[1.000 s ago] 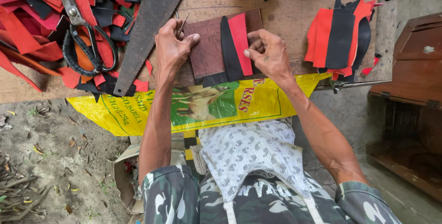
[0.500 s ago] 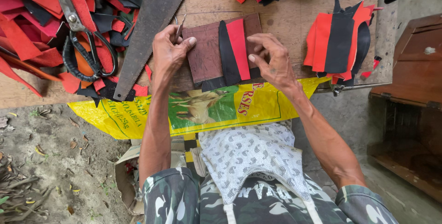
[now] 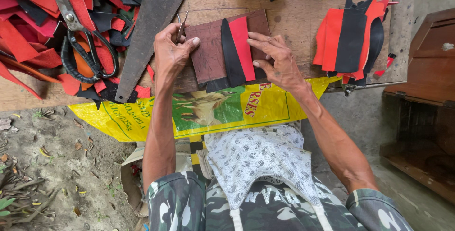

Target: The person uses a hand saw to cut red and black rubber pieces on a wooden workbench. They repeatedly position the material, saw along a straight edge, and stack the cut pieces to the side.

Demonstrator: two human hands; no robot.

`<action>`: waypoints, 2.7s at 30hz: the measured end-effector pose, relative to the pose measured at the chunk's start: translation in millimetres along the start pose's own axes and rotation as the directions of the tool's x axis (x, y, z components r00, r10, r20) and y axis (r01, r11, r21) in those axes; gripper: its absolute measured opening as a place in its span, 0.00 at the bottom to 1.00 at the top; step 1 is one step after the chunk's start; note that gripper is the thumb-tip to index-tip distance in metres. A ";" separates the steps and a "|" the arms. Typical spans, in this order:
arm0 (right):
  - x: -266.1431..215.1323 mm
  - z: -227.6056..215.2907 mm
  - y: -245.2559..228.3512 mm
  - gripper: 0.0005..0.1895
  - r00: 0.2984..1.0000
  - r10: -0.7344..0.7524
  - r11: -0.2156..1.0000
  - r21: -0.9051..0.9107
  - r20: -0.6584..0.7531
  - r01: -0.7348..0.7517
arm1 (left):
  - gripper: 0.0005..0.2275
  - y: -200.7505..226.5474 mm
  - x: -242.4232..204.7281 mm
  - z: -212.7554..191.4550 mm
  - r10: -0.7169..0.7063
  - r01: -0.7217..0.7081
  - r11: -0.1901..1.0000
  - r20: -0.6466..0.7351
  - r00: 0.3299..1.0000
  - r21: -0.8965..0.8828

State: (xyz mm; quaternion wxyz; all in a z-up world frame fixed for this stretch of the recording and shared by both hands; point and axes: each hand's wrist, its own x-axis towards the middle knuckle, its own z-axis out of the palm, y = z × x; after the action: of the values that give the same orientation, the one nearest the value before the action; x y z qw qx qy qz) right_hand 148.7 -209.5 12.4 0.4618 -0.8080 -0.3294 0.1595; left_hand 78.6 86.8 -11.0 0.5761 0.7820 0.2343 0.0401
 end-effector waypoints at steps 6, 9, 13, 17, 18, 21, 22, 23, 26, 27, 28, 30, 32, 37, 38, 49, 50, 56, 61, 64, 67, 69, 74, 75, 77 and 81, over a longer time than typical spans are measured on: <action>0.8 3.3 1.3 0.31 1.000 0.010 0.999 -0.036 0.025 -0.009 | 0.13 -1.9 -1.3 -0.7 -0.014 0.014 1.000 0.004 1.000 -0.004; 1.0 3.9 4.3 0.30 0.995 -0.101 0.987 -0.125 0.014 0.102 | 0.14 -2.1 -0.5 -0.6 -0.017 0.017 1.000 0.000 1.000 -0.006; 0.4 5.9 5.4 0.23 0.994 -0.108 0.986 -0.124 0.011 0.109 | 0.14 -2.7 -0.2 -0.3 -0.007 0.007 1.000 -0.014 1.000 0.022; -1.2 13.0 -3.5 0.28 0.987 -0.159 0.955 -0.256 -0.007 0.152 | 0.14 -1.5 -0.1 0.4 0.005 -0.004 1.000 -0.017 1.000 0.025; -2.0 16.2 -7.2 0.31 0.988 -0.154 0.945 -0.294 -0.010 0.144 | 0.14 -0.7 -0.4 0.8 -0.003 0.003 1.000 -0.015 1.000 0.019; -5.1 25.0 -18.6 0.33 0.996 -0.089 0.916 -0.393 0.008 0.085 | 0.17 2.9 -4.5 -0.1 -0.008 0.008 1.000 -0.023 1.000 -0.004; -4.4 26.1 -21.1 0.34 0.998 -0.069 0.918 -0.390 0.011 0.067 | 0.18 4.6 -5.7 0.3 -0.005 0.004 1.000 -0.027 1.000 -0.013; -4.2 26.6 -23.2 0.34 0.999 -0.046 0.920 -0.388 0.014 0.048 | 0.19 5.7 -8.3 -0.8 -0.016 0.015 1.000 -0.021 1.000 -0.006; -2.7 25.3 -27.1 0.34 0.999 -0.019 0.913 -0.406 0.035 0.032 | 0.22 3.7 -20.6 -7.2 -0.055 0.055 0.998 -0.010 0.998 -0.006; -2.0 24.9 -28.2 0.34 0.999 -0.018 0.909 -0.416 0.044 0.034 | 0.22 1.1 -25.0 -9.3 -0.070 0.069 0.997 -0.008 0.998 -0.021; -1.2 24.8 -29.0 0.33 0.999 -0.023 0.907 -0.419 0.047 0.041 | 0.23 -2.5 -28.6 -11.1 -0.084 0.084 0.996 -0.006 0.996 -0.037; -1.2 24.2 -30.4 0.32 0.998 -0.028 0.903 -0.426 0.053 0.048 | 0.22 -11.8 -34.2 -12.6 -0.115 0.116 0.989 0.017 0.993 -0.096; 0.6 24.0 -30.9 0.32 0.999 -0.040 0.906 -0.421 0.037 0.052 | 0.20 -22.1 -34.0 -13.1 -0.113 0.119 0.979 0.045 0.993 -0.166; 2.5 21.3 -31.6 0.33 1.000 -0.021 0.947 -0.321 0.023 0.027 | 0.15 -42.1 -34.8 -10.9 -0.056 0.063 0.984 0.047 0.997 -0.169; 2.7 20.6 -31.9 0.33 0.999 -0.023 0.947 -0.320 0.026 0.031 | 0.14 -42.9 -35.3 -9.5 -0.069 0.074 0.987 0.035 0.997 -0.145; 5.7 30.6 -36.9 0.30 0.998 -0.008 0.917 -0.399 -0.059 -0.017 | 0.11 -35.0 -36.2 -4.8 -0.072 0.073 0.987 0.007 0.997 -0.146; 6.9 33.6 -38.1 0.31 0.997 0.011 0.910 -0.413 -0.074 -0.040 | 0.11 -33.9 -35.7 -4.9 -0.065 0.065 0.988 0.010 0.998 -0.139; 15.6 40.1 -37.6 0.50 0.986 0.068 0.935 -0.334 -0.151 -0.116 | 0.12 -29.0 -37.0 -4.7 -0.090 0.090 0.988 0.006 0.996 -0.128; 27.1 40.3 -31.2 0.45 0.968 0.216 0.942 -0.234 -0.131 -0.242 | 0.12 -28.2 -39.3 -3.8 -0.056 0.066 0.970 0.051 0.997 -0.233; 25.3 39.7 -28.4 0.32 0.970 0.205 0.972 -0.086 -0.133 -0.217 | 0.09 -26.8 -40.4 1.2 -0.029 0.035 0.977 0.030 0.999 -0.209; 20.6 30.9 -28.5 0.23 0.945 0.320 0.889 0.363 -0.059 -0.279 | 0.08 -19.6 -44.2 -4.8 -0.019 0.027 0.952 0.031 0.999 -0.306; 13.4 17.8 -29.5 0.22 0.950 0.310 0.747 0.626 -0.029 -0.225 | 0.08 -11.7 -51.0 -21.4 0.084 -0.120 0.952 -0.135 0.987 -0.283; -0.5 -8.8 -35.1 0.21 0.943 0.333 0.690 0.679 0.010 -0.251 | 0.08 10.5 -60.2 -114.7 0.255 -0.465 0.811 -0.500 0.828 -0.356; -0.3 -9.4 -36.3 0.21 0.936 0.351 0.696 0.659 0.034 -0.285 | 0.08 12.2 -64.7 -136.6 0.132 -0.390 0.852 -0.578 0.805 -0.350; 5.6 -6.1 -36.5 0.22 0.944 0.324 0.705 0.648 0.068 -0.288 | 0.10 11.7 -62.4 -172.8 0.023 -0.365 0.857 -0.681 0.732 -0.365; 26.2 3.4 -29.7 0.22 0.967 0.246 0.827 0.508 0.064 -0.243 | 0.20 -1.7 -45.3 -209.5 0.291 -0.231 0.955 -0.753 0.589 0.189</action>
State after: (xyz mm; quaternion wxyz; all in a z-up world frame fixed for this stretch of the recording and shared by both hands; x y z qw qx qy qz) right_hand 154.6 -178.8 37.2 0.6359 -0.6922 -0.1681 0.2971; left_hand -31.8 253.3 66.5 0.3792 0.7341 0.3425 0.4472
